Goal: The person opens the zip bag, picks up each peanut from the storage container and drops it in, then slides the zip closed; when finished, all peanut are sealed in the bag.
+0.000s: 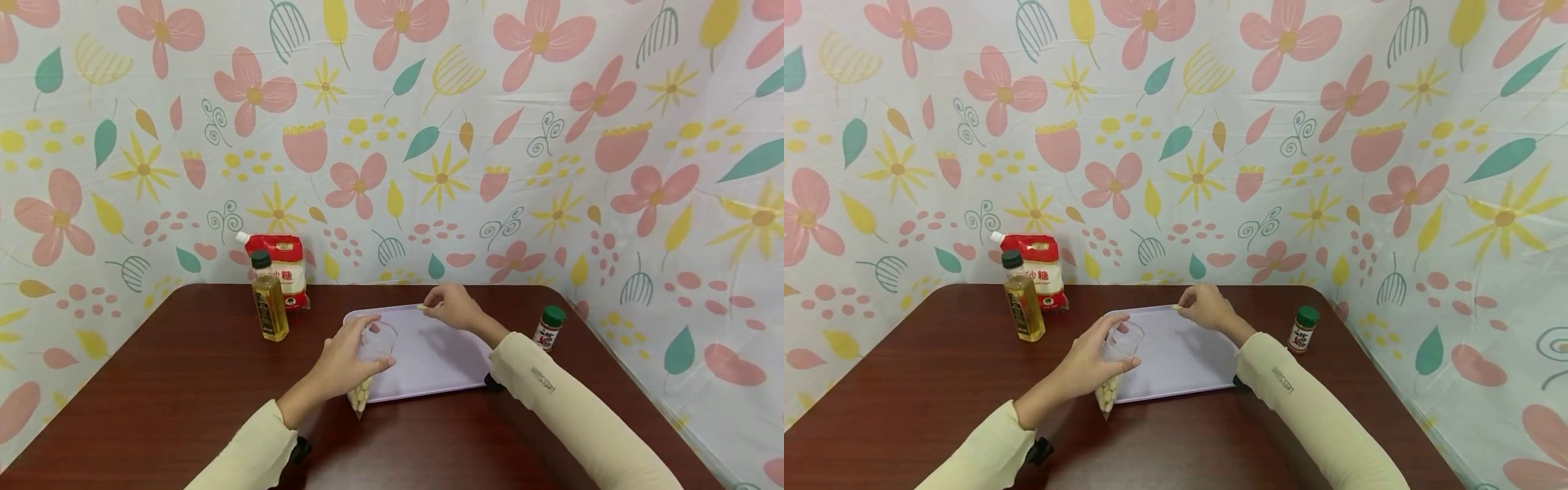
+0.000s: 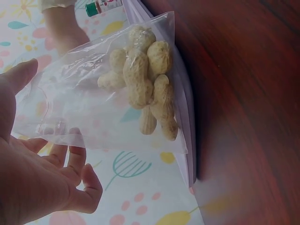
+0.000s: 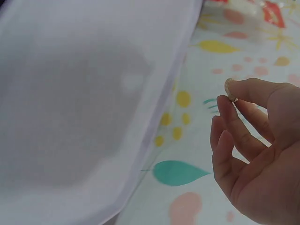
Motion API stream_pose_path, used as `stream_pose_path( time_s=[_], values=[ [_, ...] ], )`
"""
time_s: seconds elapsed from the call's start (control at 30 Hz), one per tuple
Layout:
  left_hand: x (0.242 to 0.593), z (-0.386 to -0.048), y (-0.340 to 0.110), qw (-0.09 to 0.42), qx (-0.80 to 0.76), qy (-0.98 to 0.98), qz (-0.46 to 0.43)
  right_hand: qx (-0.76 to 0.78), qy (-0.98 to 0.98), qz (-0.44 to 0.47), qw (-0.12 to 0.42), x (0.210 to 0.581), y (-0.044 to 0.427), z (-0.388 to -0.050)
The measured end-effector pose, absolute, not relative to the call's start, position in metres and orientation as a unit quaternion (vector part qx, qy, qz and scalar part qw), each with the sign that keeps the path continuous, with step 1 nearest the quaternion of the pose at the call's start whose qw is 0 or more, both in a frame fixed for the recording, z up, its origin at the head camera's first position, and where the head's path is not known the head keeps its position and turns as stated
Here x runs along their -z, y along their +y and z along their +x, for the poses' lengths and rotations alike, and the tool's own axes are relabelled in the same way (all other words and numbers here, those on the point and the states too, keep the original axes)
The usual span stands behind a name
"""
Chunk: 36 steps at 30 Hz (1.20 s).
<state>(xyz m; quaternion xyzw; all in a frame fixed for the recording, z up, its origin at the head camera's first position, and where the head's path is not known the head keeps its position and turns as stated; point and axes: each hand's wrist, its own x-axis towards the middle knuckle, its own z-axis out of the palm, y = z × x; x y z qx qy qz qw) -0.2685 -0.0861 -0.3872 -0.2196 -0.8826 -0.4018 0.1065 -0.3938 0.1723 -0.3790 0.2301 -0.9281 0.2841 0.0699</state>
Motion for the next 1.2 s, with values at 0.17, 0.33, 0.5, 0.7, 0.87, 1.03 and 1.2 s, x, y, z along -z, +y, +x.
stream_pose_path(
  time_s=[0.17,0.33,0.5,0.7,0.87,1.03,1.2],
  values=[
    [0.387,-0.268,-0.085,0.104,0.396,-0.886,-0.218,-0.292,-0.917,0.256,0.087,0.368,0.167,-0.377],
    [0.387,-0.267,-0.085,0.111,0.394,-0.885,-0.221,-0.31,-0.9,0.29,0.098,0.354,0.163,-0.356],
    [0.385,-0.267,-0.084,0.115,0.396,-0.883,-0.225,-0.334,-0.886,0.301,0.112,0.341,0.159,-0.337],
    [0.386,-0.266,-0.084,0.112,0.4,-0.881,-0.224,-0.351,-0.872,0.322,0.113,0.33,0.15,-0.319],
    [0.384,-0.265,-0.083,0.111,0.397,-0.883,-0.223,-0.36,-0.871,0.321,0.093,0.323,0.141,-0.303],
    [0.382,-0.264,-0.083,0.112,0.395,-0.884,-0.224,-0.369,-0.863,0.338,0.067,0.32,0.132,-0.293],
    [0.383,-0.263,-0.082,0.113,0.403,-0.879,-0.229,-0.37,-0.857,0.353,0.062,0.322,0.126,-0.29]
  ],
)
